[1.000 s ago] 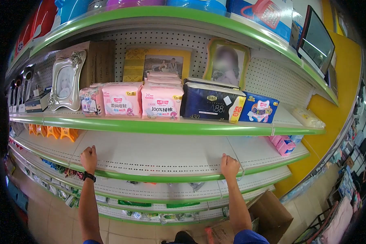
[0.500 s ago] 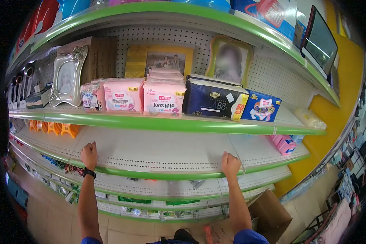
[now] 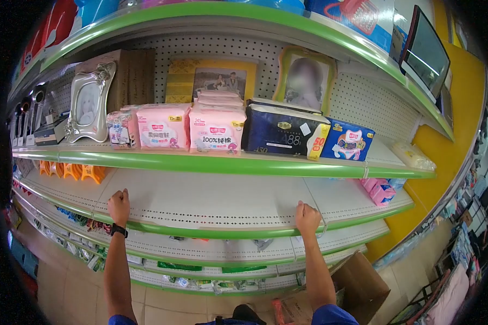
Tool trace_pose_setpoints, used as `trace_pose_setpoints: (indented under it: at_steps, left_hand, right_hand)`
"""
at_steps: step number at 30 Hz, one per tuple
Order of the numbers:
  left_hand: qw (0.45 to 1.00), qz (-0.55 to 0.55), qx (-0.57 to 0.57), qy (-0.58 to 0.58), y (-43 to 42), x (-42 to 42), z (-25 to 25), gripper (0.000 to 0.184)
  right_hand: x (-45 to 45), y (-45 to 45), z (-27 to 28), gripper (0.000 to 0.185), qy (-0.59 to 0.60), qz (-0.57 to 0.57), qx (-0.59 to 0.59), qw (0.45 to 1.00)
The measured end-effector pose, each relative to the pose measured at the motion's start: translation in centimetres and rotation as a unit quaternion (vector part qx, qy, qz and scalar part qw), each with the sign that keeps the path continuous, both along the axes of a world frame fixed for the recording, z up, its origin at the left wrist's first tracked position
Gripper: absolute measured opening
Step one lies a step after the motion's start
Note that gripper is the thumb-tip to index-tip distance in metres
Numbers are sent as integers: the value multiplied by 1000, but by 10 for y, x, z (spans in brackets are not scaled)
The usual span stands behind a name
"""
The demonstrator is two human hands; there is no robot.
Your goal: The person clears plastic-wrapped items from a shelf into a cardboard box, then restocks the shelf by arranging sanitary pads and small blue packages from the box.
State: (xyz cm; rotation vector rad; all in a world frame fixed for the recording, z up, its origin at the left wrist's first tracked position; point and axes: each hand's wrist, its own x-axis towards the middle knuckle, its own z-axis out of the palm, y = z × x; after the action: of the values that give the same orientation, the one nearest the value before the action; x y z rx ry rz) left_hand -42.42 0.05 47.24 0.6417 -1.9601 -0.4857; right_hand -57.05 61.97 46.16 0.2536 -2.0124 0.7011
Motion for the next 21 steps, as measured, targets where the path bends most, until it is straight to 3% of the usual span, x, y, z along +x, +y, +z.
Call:
trace_pose_setpoints:
  at_steps: [9, 12, 18, 21]
  left_hand:
    - [1000, 1, 4, 0, 1, 1, 1, 40]
    - [1000, 2, -5, -2, 0, 1, 0, 40]
    - [1000, 2, 1, 0, 3, 1, 3, 40]
    - [1000, 1, 6, -6, 3, 2, 5, 41]
  right_hand:
    - [0, 1, -1, 38, -13, -3, -1, 1000]
    - [1, 6, -1, 37, -82, -34, 43, 995]
    - [2, 5, -1, 37, -82, -35, 34, 995]
    - [-2, 1, -2, 39, -15, -4, -5, 1000]
